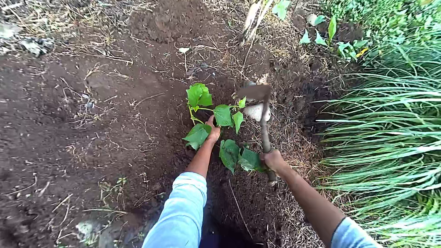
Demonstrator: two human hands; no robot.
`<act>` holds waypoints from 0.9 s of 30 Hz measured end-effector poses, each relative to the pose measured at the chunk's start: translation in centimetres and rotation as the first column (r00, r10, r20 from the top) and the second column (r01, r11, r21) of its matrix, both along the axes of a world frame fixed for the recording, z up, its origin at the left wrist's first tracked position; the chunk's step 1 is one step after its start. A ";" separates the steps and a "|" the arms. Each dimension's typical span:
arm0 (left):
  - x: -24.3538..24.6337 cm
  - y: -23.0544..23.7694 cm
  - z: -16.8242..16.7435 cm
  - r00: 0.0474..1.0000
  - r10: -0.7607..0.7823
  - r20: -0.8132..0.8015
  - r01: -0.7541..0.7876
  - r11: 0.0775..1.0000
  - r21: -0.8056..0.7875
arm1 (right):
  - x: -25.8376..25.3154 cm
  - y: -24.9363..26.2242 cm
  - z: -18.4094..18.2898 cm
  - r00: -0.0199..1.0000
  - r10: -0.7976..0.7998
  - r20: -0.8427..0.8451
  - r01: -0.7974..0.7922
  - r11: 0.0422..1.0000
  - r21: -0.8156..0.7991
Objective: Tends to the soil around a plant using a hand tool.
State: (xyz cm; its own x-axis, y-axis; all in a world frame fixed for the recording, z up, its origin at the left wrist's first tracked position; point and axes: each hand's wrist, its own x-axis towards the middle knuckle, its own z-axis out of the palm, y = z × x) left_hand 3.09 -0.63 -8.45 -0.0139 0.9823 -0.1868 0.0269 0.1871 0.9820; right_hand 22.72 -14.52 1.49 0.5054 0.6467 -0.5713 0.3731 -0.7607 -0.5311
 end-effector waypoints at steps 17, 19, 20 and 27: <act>0.0 -0.9 1.7 0.997 0.073 -0.008 -0.073 0.993 -0.090 | -0.5 -4.3 -0.8 0.998 0.060 -0.011 -0.061 0.992 -0.108; -0.2 0.1 0.2 0.997 0.076 -0.030 -0.076 0.997 -0.031 | 1.1 -6.5 2.2 0.989 0.124 0.077 -0.111 0.981 -0.159; -0.3 0.0 0.0 0.997 0.073 -0.037 -0.074 0.997 -0.035 | 2.6 -8.2 3.8 0.983 0.135 0.125 -0.112 0.978 -0.173; 0.2 0.0 0.1 0.997 0.082 0.015 -0.081 0.996 -0.037 | 5.0 -9.9 2.9 0.832 -0.523 -0.183 0.554 0.803 0.221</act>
